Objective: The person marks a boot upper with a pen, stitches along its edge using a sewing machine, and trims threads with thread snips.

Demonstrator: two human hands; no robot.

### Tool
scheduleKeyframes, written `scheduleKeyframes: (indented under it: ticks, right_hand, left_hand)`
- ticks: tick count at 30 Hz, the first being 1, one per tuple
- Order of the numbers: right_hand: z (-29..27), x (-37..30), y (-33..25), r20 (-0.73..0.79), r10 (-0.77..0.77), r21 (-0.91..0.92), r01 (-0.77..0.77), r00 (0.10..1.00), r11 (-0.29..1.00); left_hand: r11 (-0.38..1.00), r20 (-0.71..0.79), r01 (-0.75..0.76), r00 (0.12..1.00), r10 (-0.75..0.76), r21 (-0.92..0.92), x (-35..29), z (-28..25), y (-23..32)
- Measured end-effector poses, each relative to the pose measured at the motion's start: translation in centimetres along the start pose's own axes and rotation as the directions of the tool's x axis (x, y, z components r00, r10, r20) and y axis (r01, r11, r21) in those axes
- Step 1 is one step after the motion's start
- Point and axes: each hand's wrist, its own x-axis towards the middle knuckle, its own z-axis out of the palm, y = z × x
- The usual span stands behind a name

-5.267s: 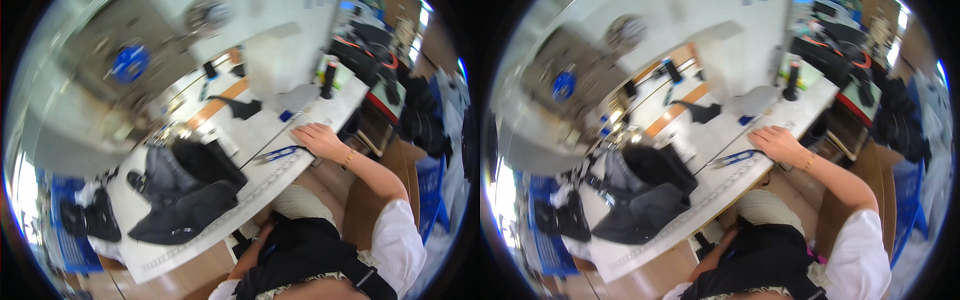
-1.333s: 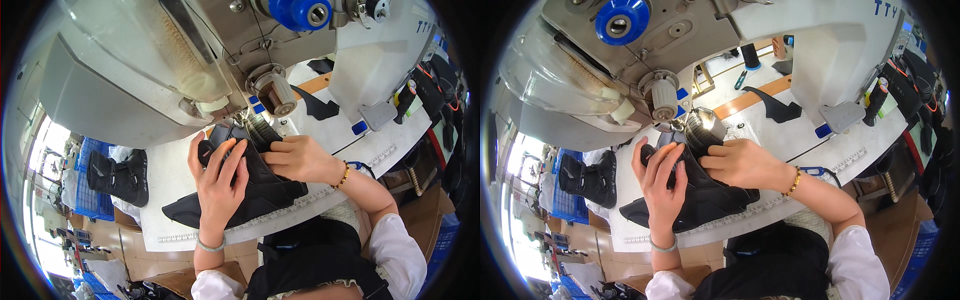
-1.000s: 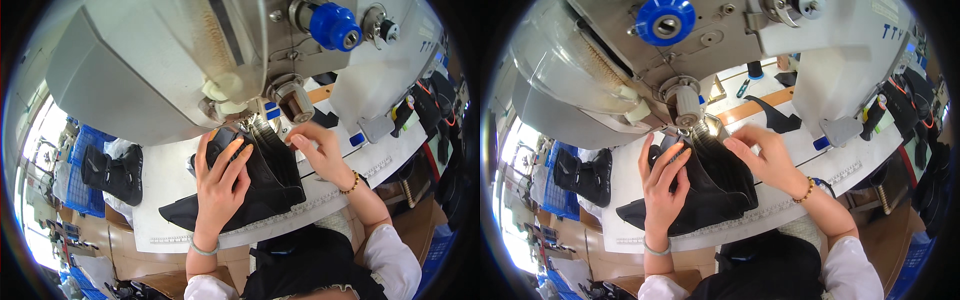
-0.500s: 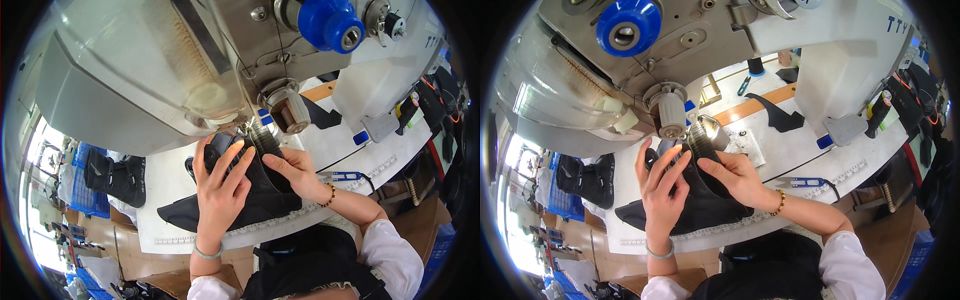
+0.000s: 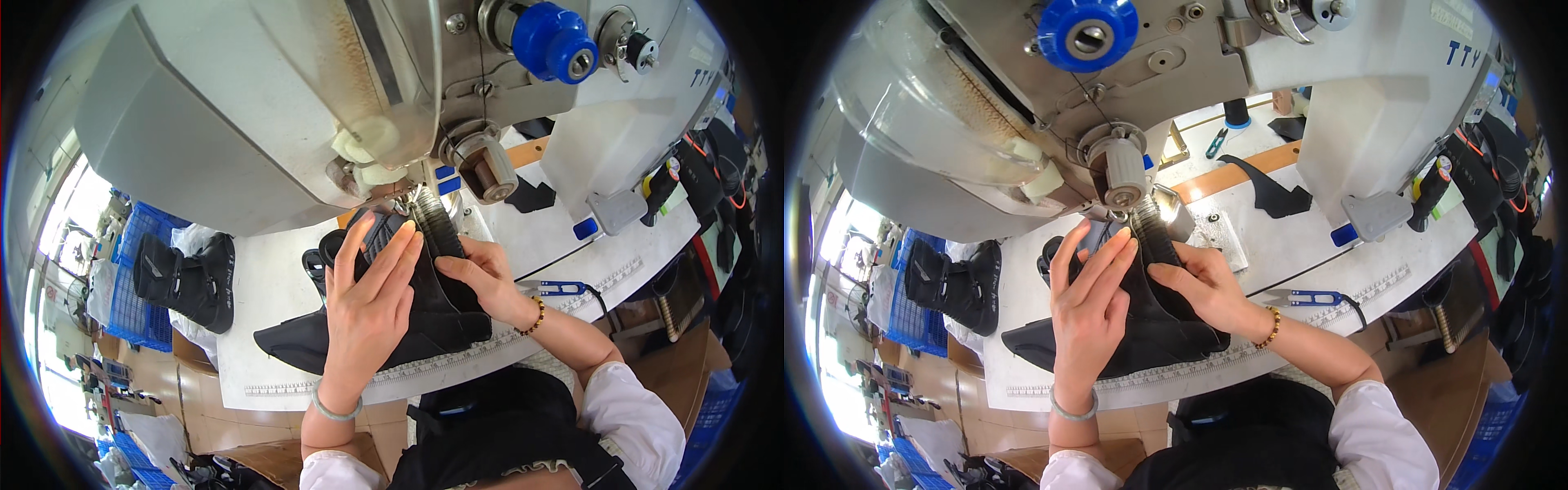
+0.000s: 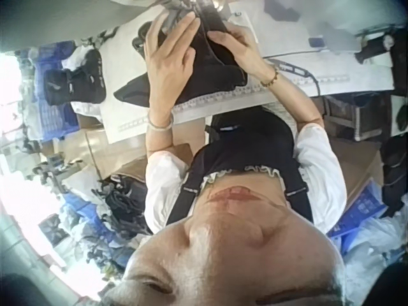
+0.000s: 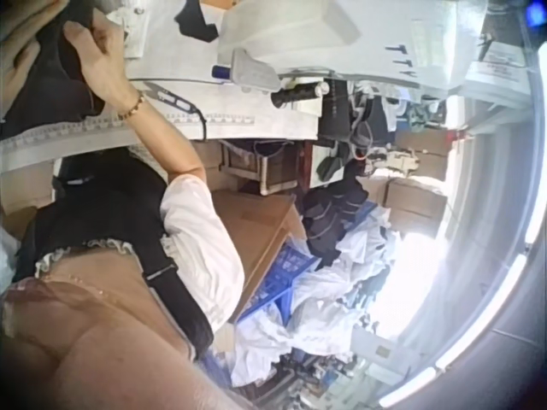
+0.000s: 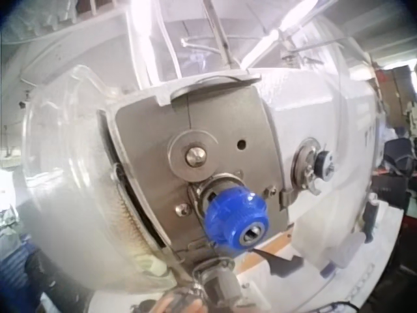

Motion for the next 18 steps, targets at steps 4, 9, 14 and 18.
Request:
scheduleKeyframes:
  ticks: [4,9,14,18]
  right_hand:
    - [-0.22,0.04,0.11,0.034,0.023,0.046,-0.025,0.999,0.999]
    - [-0.03,0.09,0.1,0.009,0.032,0.043,-0.032,0.999,0.999]
    - [-0.04,0.17,0.35,-0.027,0.038,0.046,-0.037,0.999,0.998]
    - [0.02,0.27,0.45,-0.017,0.033,0.097,-0.032,0.999,0.995]
  left_hand:
    - [1.0,0.01,0.005,1.0,-0.004,-0.019,-0.4,0.51,0.0]
    - [1.0,0.017,0.015,1.0,-0.014,-0.023,-0.41,0.48,0.1]
    - [1.0,0.002,0.014,1.0,-0.014,-0.016,-0.28,0.76,0.31]
    - [1.0,-0.016,-0.001,1.0,0.002,0.016,-0.21,0.8,0.38]
